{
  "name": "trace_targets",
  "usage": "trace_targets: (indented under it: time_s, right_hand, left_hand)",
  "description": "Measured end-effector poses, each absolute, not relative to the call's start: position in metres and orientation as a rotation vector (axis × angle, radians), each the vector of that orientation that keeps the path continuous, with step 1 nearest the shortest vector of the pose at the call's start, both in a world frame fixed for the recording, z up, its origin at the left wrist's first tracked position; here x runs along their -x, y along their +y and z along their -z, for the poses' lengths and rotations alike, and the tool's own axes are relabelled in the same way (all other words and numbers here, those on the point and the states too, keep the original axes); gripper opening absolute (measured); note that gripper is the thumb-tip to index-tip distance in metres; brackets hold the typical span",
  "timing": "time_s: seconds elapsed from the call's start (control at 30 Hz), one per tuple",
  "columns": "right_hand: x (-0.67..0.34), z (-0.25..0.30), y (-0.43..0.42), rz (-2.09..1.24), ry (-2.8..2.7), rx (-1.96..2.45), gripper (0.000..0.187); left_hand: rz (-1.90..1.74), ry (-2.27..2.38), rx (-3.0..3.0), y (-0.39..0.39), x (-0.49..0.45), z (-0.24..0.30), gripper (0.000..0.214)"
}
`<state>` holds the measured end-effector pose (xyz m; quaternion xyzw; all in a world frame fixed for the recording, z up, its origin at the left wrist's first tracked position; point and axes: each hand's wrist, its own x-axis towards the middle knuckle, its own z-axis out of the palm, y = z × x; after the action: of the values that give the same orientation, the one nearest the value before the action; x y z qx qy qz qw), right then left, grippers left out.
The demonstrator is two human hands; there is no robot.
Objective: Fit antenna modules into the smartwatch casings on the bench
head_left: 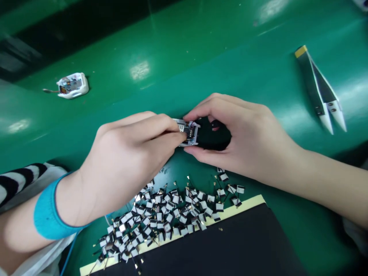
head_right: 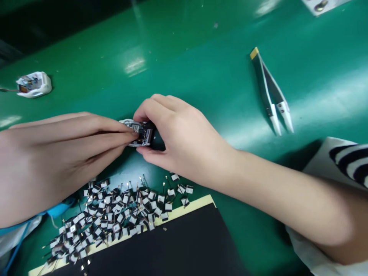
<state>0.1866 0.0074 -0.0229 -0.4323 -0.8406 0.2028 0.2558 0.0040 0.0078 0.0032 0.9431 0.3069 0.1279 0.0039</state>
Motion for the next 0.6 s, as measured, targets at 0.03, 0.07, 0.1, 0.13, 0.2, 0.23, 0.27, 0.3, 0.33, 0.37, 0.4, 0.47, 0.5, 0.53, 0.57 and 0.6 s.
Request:
trace_targets:
  time_s: [0.03,0.07,0.1,0.13,0.2,0.23,0.27,0.3,0.33,0.37,0.4,0.47,0.5,0.53,0.57,0.6]
  right_hand:
    - [-0.1865,0.0229,0.0073,-0.558,-2.281,1.177,0.022]
    - [-0.1863,0.0227,0.0071,-0.566,-2.28,1.185,0.022]
    - [-0.1861,0.0226,0.007,-0.574,-2.277,1.191,0.022]
    - [-0.186,0.0224,0.0068,-0.584,-2.275,1.197,0.021]
    - [-0.1859,0.0223,0.0066,-0.598,-2.27,1.204,0.02]
    - [-0.1859,0.0224,0.0067,-0.602,-2.268,1.203,0.02]
    - [-0.186,0.0225,0.0068,-0.602,-2.267,1.197,0.02]
    - [-0.1861,0.0227,0.007,-0.599,-2.267,1.188,0.021]
    - [-0.1862,0.0229,0.0073,-0.592,-2.268,1.179,0.021]
    - [-0.1863,0.0231,0.0075,-0.589,-2.274,1.172,0.021]
    - [-0.1864,0.0233,0.0077,-0.586,-2.278,1.166,0.021]
    - [-0.1864,0.0233,0.0078,-0.582,-2.282,1.162,0.022]
    - [-0.1864,0.0232,0.0077,-0.582,-2.281,1.165,0.022]
    - [-0.1863,0.0231,0.0075,-0.58,-2.278,1.169,0.021]
    - [-0.1863,0.023,0.0073,-0.579,-2.276,1.176,0.021]
    - [-0.1862,0.0229,0.0071,-0.578,-2.272,1.185,0.021]
  left_hand:
    - [-0.396,0.967,-2.946,0.0081,-0.0041,-0.0031,0.02]
    - [-0.394,0.968,-2.944,0.0083,-0.0041,-0.0029,0.02]
    - [-0.395,0.962,-2.948,0.0084,-0.004,-0.003,0.021]
    - [-0.39,0.96,-2.953,0.0084,-0.0038,-0.0031,0.021]
    - [-0.387,0.952,-2.971,0.0082,-0.0034,-0.0039,0.022]
    - [-0.384,0.949,-2.976,0.0081,-0.0033,-0.0044,0.022]
    - [-0.376,0.948,-2.974,0.0081,-0.0033,-0.0048,0.023]
    - [-0.367,0.948,-2.969,0.0082,-0.0033,-0.0052,0.024]
    - [-0.362,0.951,-2.962,0.0084,-0.0033,-0.0054,0.025]
    - [-0.357,0.948,-2.957,0.0087,-0.0034,-0.0054,0.025]
    - [-0.36,0.945,-2.954,0.009,-0.0035,-0.0053,0.025]
    - [-0.371,0.943,-2.951,0.0095,-0.0037,-0.0049,0.024]
    - [-0.371,0.946,-2.953,0.0095,-0.0039,-0.0047,0.024]
    - [-0.368,0.951,-2.958,0.0094,-0.004,-0.0046,0.024]
    - [-0.369,0.95,-2.967,0.0092,-0.0042,-0.0046,0.024]
    - [-0.365,0.956,-2.977,0.0089,-0.0043,-0.0047,0.024]
